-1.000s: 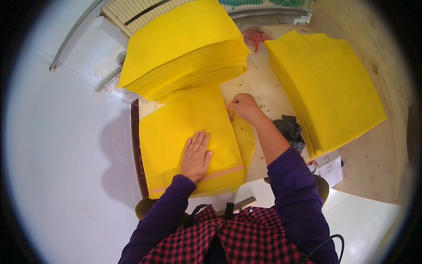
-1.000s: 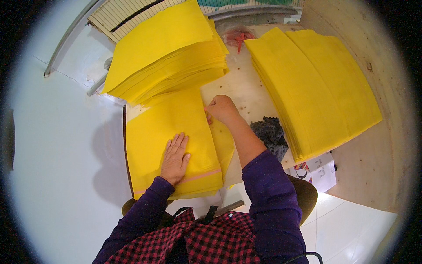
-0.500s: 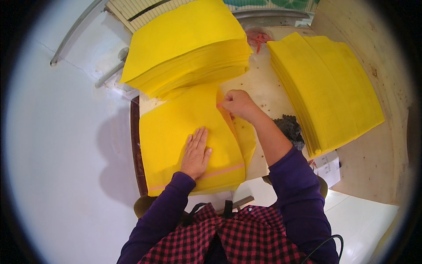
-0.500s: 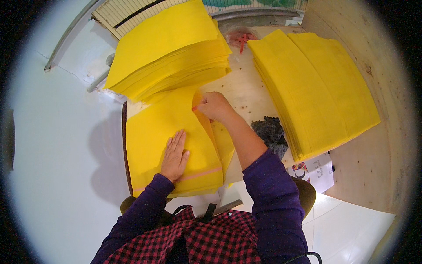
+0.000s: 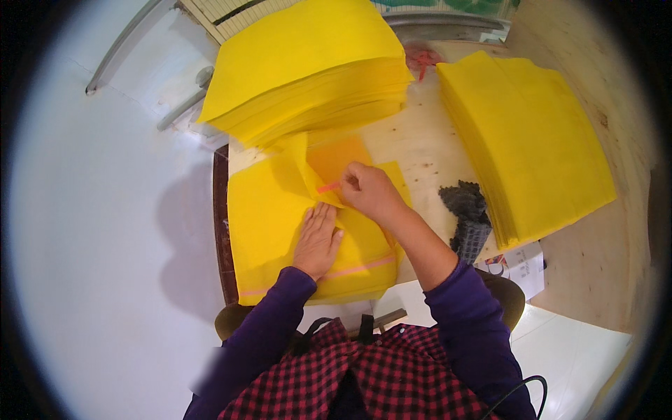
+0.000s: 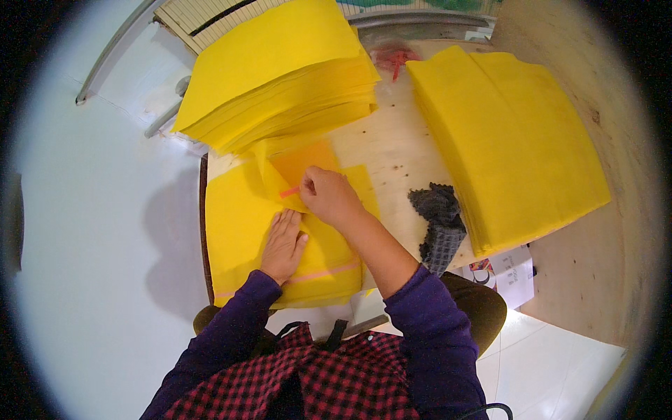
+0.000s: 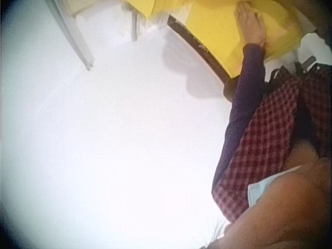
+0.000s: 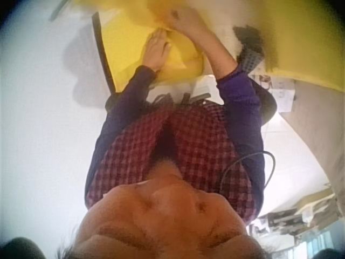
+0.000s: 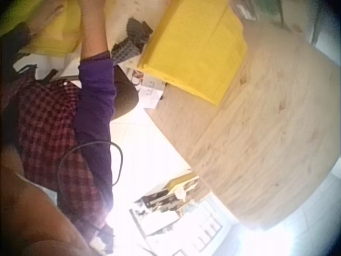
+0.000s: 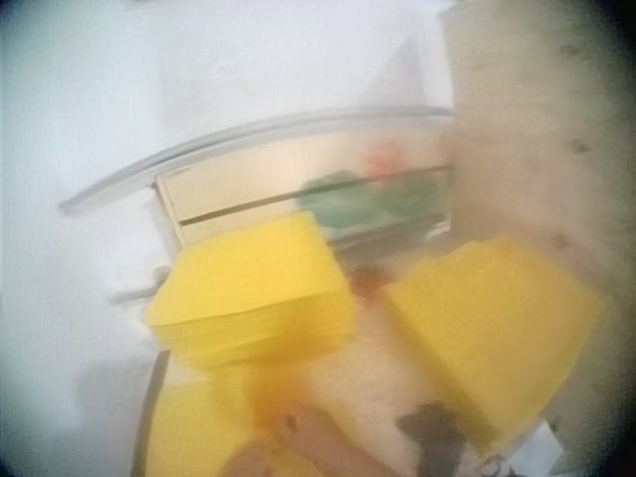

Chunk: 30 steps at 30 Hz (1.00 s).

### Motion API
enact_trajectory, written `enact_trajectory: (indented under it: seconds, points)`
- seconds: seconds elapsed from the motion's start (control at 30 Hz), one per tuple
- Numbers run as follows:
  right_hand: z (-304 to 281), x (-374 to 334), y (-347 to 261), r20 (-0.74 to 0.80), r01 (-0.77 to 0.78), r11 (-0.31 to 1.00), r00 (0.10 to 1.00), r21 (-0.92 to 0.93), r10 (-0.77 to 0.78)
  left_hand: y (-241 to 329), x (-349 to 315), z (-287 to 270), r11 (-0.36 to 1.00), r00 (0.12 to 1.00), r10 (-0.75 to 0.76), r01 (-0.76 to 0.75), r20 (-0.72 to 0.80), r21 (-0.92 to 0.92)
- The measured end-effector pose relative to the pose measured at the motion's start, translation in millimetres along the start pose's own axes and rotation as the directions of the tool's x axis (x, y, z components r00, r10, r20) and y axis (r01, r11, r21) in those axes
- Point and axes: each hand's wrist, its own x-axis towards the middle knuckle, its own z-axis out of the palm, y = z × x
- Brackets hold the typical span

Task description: The person folds multiple yellow fabric sheets on a table. They smooth each sheet, fold it in half, then fold the edges inward to create a compact rectangle. The folded pieces are stacked neatly on the right side of the table.

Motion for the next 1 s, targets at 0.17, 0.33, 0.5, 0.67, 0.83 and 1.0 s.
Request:
enact_trajectory:
  seconds: [0.17, 0.33, 0.5, 0.67, 0.83, 1.0]
  points:
    - [9, -12, -3, 0.021, 0.02, 1.0, 1.0, 0.007, -0.021, -2, -1, -1, 1.0, 0.999, -0.014, 0.015, 0.042, -0.015]
    - [14, -17, 0, 0.016, 0.018, 1.0, 1.0, 0.021, -0.018, 0, -1, -3, 0.999, 1.0, 0.007, -0.006, 0.018, -0.042]
    - [13, -18, 4, 0.01, -0.049, 0.994, 0.999, 0.098, 0.048, -2, 1, 2, 0.999, 1.0, 0.014, -0.015, -0.019, -0.051]
    - [14, -19, 10, -0.019, -0.061, 0.992, 0.998, 0.111, 0.064, -6, 0, 4, 1.0, 1.0, 0.007, -0.007, 0.028, -0.011]
    - [18, -29, 11, -0.041, -0.064, 0.991, 0.997, 0.118, 0.069, -3, 0, 3, 0.999, 1.0, 0.015, -0.015, 0.011, -0.048]
    - [22, -37, 13, -0.048, -0.11, 0.963, 0.991, 0.244, 0.126, -1, 0, 1, 0.998, 1.0, 0.005, -0.005, 0.009, -0.057]
